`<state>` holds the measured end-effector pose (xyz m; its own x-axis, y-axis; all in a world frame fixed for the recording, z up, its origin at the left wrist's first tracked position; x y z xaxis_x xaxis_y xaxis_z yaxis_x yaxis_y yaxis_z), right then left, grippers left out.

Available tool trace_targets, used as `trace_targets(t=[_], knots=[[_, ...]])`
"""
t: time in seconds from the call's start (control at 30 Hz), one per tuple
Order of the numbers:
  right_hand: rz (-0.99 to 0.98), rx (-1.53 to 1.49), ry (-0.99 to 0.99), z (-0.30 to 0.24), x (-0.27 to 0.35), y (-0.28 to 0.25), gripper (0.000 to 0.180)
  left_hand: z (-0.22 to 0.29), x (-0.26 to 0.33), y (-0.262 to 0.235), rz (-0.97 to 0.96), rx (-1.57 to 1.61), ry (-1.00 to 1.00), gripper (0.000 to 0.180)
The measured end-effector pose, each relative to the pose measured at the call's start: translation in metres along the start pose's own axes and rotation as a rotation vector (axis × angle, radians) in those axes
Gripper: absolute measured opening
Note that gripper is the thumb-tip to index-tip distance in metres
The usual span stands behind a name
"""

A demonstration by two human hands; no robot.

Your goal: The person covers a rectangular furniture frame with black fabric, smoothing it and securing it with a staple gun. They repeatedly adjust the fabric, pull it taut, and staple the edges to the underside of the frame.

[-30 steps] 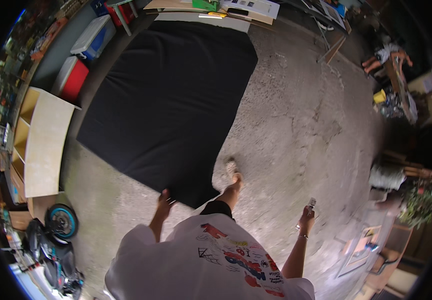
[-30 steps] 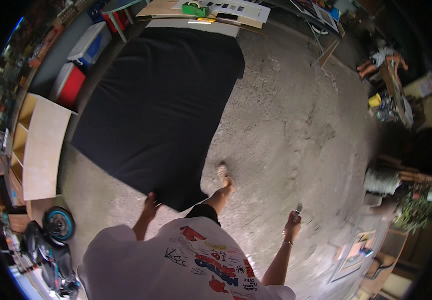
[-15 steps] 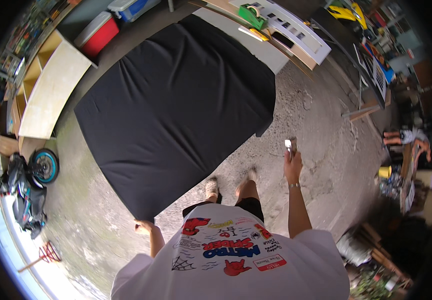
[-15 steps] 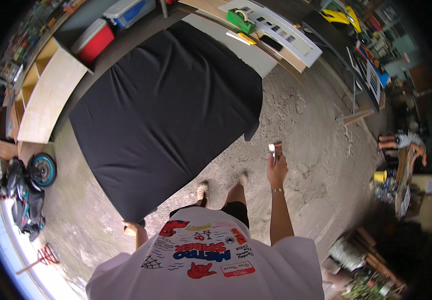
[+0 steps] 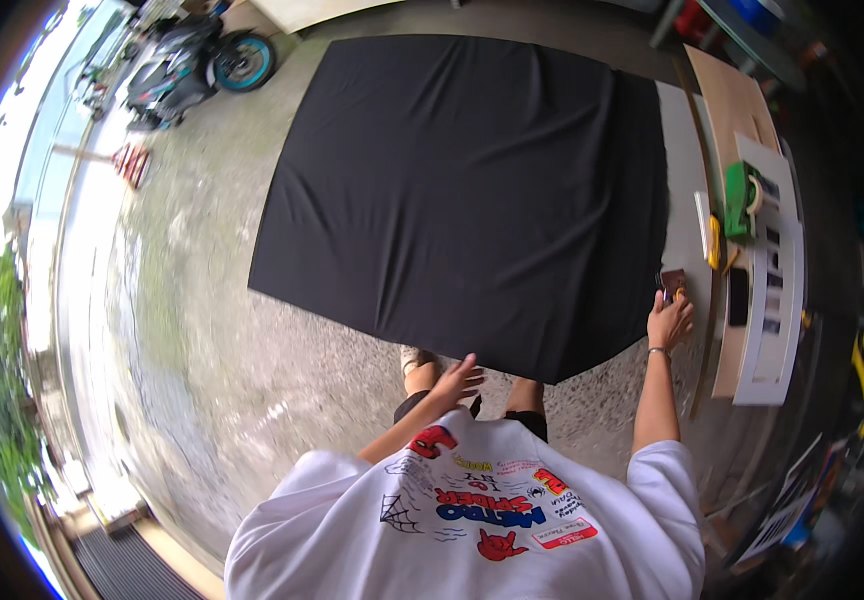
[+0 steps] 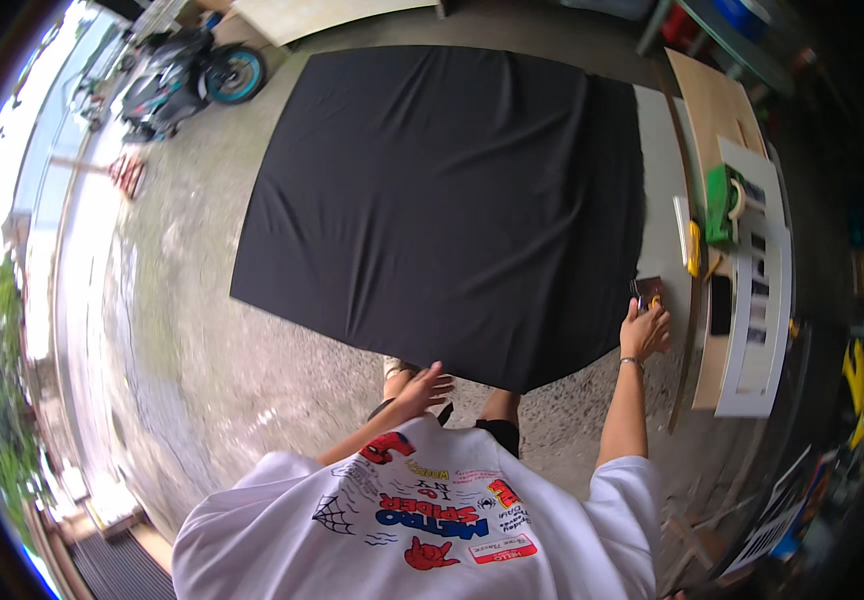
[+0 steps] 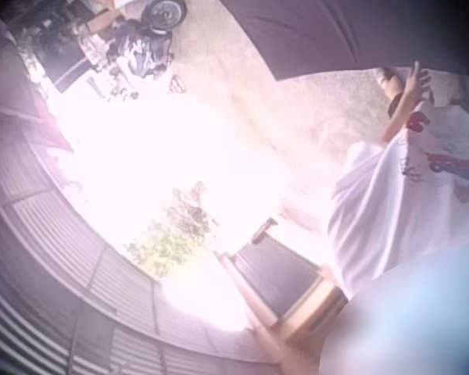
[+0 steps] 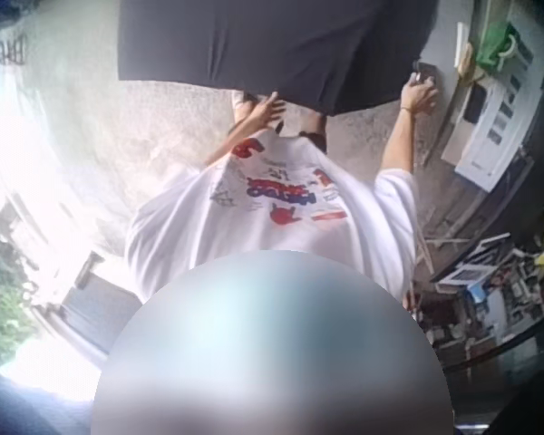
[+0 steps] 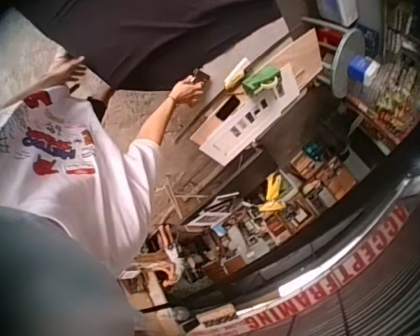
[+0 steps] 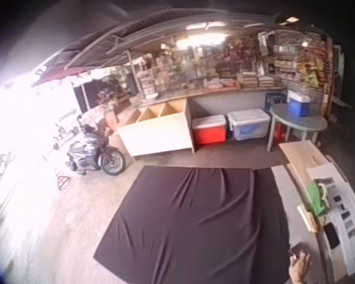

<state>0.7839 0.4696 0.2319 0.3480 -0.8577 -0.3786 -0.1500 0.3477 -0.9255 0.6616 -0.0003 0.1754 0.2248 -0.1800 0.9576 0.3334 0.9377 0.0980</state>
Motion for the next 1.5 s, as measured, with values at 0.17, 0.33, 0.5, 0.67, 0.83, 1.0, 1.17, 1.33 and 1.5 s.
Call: trace_targets(t=[0.17,0.33,0.5,0.67,0.83,1.0,1.17,1.33,1.5], knots=[[-0.054,0.059,0.012,0.031,-0.013,0.014,0.050,-0.029,0.003,0.112,0.090,0.483,0.130,0.078],[0.069,-0.128,-0.098,0.005,-0.027,-0.024,0.045,-0.042,0.013,0.091,0.246,0.474,0.348,0.069],[0.039,-0.451,-0.441,-0.023,-0.020,-0.034,0.031,-0.066,0.014,0.008,0.357,0.414,0.407,0.072],[-0.065,-0.538,-0.496,-0.081,-0.036,-0.060,0.030,-0.072,0.027,-0.067,0.518,0.592,0.539,0.068],[-0.057,-0.703,-0.470,-0.140,-0.073,-0.055,0.034,-0.081,0.011,-0.148,0.791,0.469,0.571,0.070],[-0.086,-0.724,-0.428,-0.196,-0.143,0.003,0.040,-0.072,0.027,-0.168,0.788,0.499,0.472,0.078],[-0.176,-0.530,-0.408,-0.259,-0.204,0.091,0.050,-0.034,0.033,-0.166,1.101,0.678,0.537,0.062],[-0.201,-0.239,-0.485,-0.300,-0.200,0.107,0.059,-0.029,0.020,-0.146,1.441,0.303,0.413,0.062],[-0.210,-0.170,-0.441,-0.305,-0.213,0.100,0.069,-0.018,0.014,-0.152,1.433,0.420,0.454,0.057]])
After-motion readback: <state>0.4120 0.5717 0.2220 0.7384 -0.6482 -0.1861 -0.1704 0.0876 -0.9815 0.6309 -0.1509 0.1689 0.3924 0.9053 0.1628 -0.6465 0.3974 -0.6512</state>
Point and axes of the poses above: each hand's wrist, its own x-axis away from the middle knuckle, its own y-axis out of the palm, z = x × y, the point moved 2 cm from there along -x, towards the middle knuckle, and after that the axes turned 12 degrees about z, right-handed, at the moved point
